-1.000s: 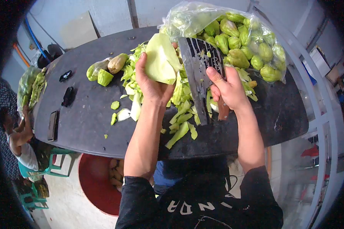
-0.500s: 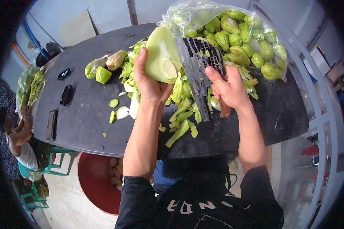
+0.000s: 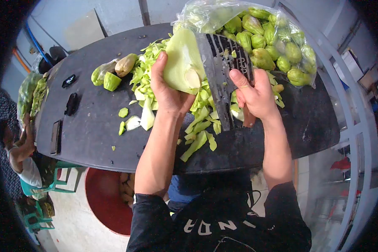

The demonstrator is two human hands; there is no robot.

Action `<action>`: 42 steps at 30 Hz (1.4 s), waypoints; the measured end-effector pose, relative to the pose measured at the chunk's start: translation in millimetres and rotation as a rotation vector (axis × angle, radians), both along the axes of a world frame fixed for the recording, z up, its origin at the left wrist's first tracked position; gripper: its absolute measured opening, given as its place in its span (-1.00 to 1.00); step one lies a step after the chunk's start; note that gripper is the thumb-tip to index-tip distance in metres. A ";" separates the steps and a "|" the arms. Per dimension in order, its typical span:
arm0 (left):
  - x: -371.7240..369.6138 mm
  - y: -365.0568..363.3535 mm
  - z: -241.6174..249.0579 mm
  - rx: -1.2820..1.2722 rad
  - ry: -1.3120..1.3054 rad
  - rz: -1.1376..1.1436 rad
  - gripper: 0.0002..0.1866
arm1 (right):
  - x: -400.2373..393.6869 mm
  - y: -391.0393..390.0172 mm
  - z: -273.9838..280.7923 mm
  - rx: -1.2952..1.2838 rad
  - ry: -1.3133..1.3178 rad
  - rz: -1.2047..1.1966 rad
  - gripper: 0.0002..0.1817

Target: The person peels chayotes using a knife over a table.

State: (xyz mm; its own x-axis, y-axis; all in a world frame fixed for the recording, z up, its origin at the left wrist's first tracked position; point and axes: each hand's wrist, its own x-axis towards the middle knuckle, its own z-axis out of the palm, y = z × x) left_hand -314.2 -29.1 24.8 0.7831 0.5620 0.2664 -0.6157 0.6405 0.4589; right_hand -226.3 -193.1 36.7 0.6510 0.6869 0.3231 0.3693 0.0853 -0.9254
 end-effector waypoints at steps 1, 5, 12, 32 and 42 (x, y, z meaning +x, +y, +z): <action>-1.5 -0.6 2.1 0.001 0.001 0.000 -0.42 | 2.5 -0.5 -2.8 -0.022 -0.022 0.004 -0.55; -3.8 1.3 4.9 0.056 -0.017 0.017 -0.39 | 0.6 -3.9 2.3 0.041 0.041 -0.034 -0.57; -1.7 -1.3 -3.9 0.031 -0.019 0.015 -0.46 | -3.9 5.1 -2.5 0.009 0.008 -0.011 -0.55; 2.3 -9.9 -3.2 0.221 0.049 -0.028 -0.35 | -0.8 11.2 -10.1 0.039 0.083 -0.007 -0.51; 7.9 -4.9 -9.1 0.103 0.175 -0.172 -0.43 | 7.9 13.7 -18.1 0.045 0.162 -0.007 -0.52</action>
